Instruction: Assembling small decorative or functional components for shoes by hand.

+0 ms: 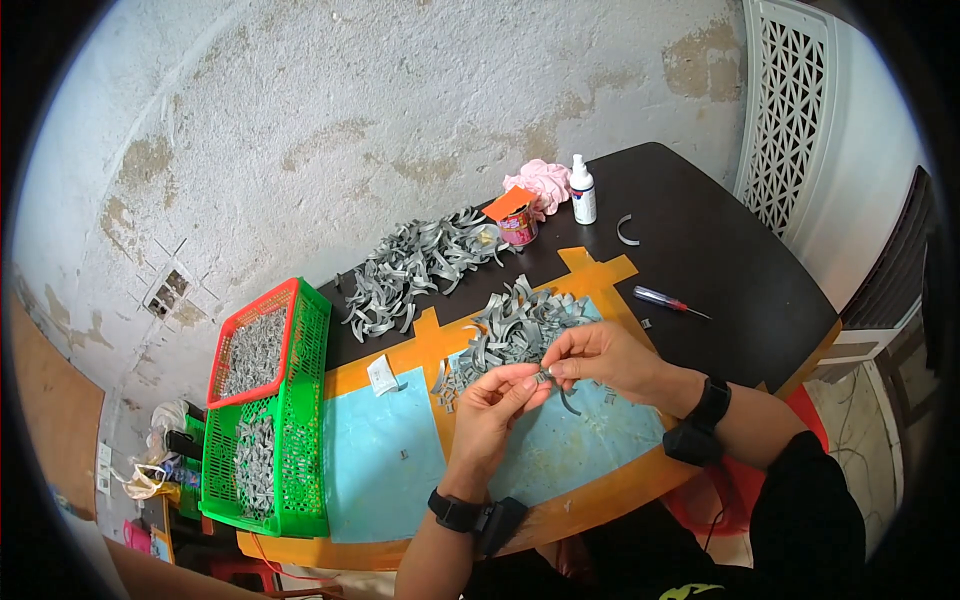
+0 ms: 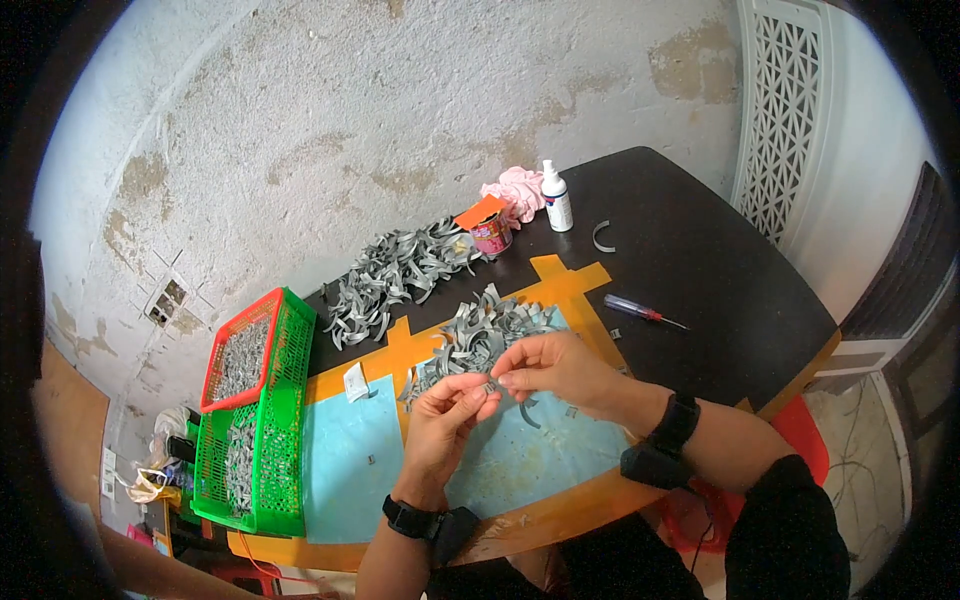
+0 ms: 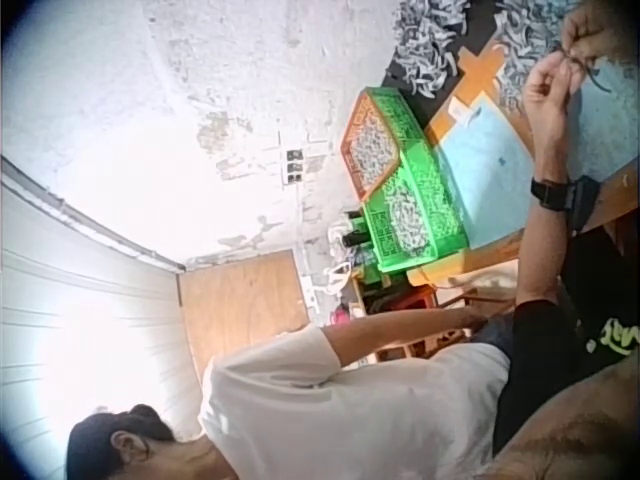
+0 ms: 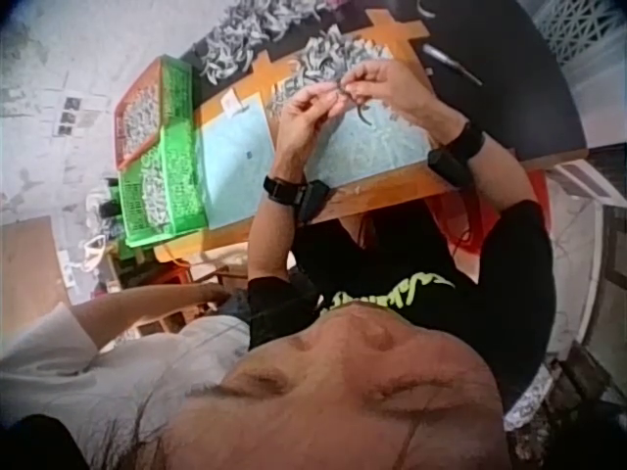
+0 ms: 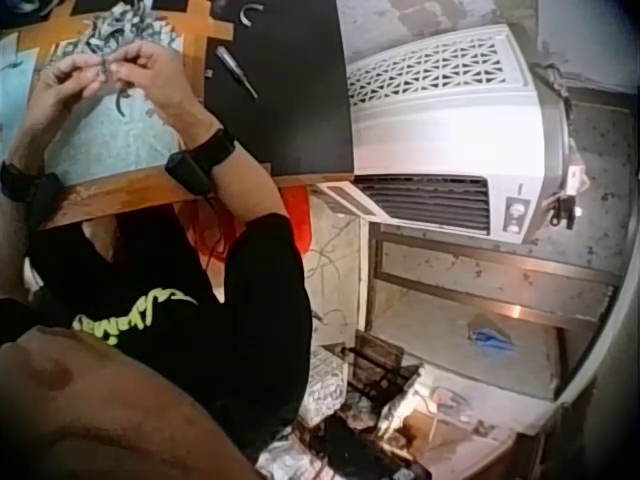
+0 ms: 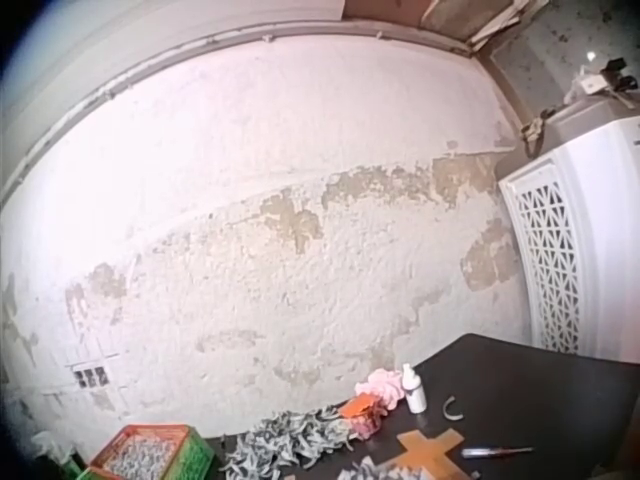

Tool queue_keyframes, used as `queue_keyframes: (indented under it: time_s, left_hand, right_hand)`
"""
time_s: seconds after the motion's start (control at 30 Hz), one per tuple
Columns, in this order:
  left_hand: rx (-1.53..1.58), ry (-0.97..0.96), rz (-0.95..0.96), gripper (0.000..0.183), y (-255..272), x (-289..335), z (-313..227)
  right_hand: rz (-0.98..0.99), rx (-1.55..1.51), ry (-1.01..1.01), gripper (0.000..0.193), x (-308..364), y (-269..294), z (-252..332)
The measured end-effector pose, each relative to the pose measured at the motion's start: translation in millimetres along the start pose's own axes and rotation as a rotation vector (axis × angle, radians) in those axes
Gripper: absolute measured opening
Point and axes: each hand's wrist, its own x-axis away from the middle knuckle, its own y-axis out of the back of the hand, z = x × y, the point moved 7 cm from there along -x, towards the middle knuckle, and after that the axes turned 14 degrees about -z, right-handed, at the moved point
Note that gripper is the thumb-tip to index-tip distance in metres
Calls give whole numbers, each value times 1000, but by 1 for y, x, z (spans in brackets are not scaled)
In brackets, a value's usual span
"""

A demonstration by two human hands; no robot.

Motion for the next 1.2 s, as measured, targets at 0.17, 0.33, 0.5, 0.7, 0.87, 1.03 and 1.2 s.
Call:
queue_keyframes:
  time_s: [0.17, 0.33, 0.5, 0.7, 0.87, 1.03, 1.2]
  left_hand:
    - [-13, 10, 19, 18, -2, 2, 1]
    - [-38, 41, 7, 19, -2, 4, 2]
    - [-79, 44, -7, 19, 0, 2, 3]
    - [-116, 25, 55, 18, -2, 2, 2]
    - [-154, 11, 72, 18, -2, 3, 1]
    - [-190, -5, 91, 19, 1, 3, 3]
    - [-155, 71, 57, 20, -1, 6, 2]
  right_hand:
    - [14, 2, -44, 15, -1, 1, -7]
    - [6, 15, -41, 17, -1, 4, -4]
    - [5, 62, -7, 18, -2, 7, -1]
    - [24, 143, 14, 17, -4, 6, -1]
    - [37, 146, -17, 22, -2, 5, 2]
    - [31, 164, 19, 30, 3, -3, 6]
    - [99, 116, 33, 31, 1, -2, 0]
